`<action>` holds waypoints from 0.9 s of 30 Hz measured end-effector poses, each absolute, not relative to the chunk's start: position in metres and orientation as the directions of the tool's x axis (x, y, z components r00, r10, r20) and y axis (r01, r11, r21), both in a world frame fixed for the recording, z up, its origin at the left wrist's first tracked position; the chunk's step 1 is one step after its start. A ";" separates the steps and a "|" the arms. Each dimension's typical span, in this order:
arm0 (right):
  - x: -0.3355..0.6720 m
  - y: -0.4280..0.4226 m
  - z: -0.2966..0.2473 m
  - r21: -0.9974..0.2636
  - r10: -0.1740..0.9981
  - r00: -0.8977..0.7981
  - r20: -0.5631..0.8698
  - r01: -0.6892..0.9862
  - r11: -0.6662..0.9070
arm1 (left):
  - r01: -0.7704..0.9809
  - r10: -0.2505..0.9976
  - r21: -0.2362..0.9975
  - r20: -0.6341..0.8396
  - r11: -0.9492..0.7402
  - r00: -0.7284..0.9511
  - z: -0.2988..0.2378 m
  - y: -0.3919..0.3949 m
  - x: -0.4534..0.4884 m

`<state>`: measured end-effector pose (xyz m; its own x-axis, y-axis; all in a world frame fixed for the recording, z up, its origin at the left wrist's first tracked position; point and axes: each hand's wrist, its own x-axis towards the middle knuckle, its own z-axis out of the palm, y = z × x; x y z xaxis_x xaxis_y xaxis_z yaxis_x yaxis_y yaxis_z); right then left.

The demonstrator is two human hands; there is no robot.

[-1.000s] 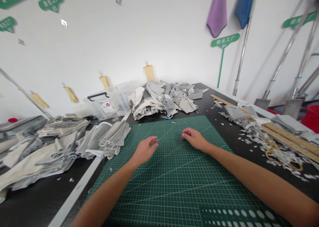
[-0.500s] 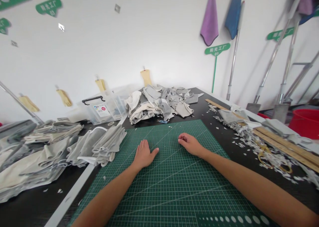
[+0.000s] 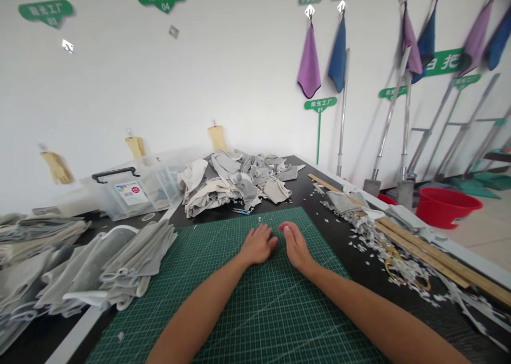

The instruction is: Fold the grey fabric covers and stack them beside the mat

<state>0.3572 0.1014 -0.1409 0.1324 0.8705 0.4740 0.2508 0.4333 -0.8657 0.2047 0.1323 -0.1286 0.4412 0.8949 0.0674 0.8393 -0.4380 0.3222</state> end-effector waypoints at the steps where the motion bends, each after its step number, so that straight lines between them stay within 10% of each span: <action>1: 0.359 0.102 -0.141 -0.866 0.857 0.187 0.481 0.252 0.431 | 0.720 0.783 0.343 0.083 -0.604 0.617 -0.126 0.117 0.218; 7: 0.362 0.109 -0.148 -0.885 0.859 0.246 0.449 0.256 0.389 | 0.440 0.527 0.387 0.155 -0.811 0.836 -0.108 0.060 0.225; 18: 0.358 0.116 -0.153 -0.816 0.899 0.036 0.436 0.437 0.378 | 0.907 0.903 0.292 0.391 -0.304 0.177 -0.135 0.201 0.185; 27: 0.359 0.113 -0.150 -0.840 0.929 0.013 0.371 0.430 0.330 | 0.914 0.978 0.406 0.193 -0.007 -0.078 -0.124 0.289 0.185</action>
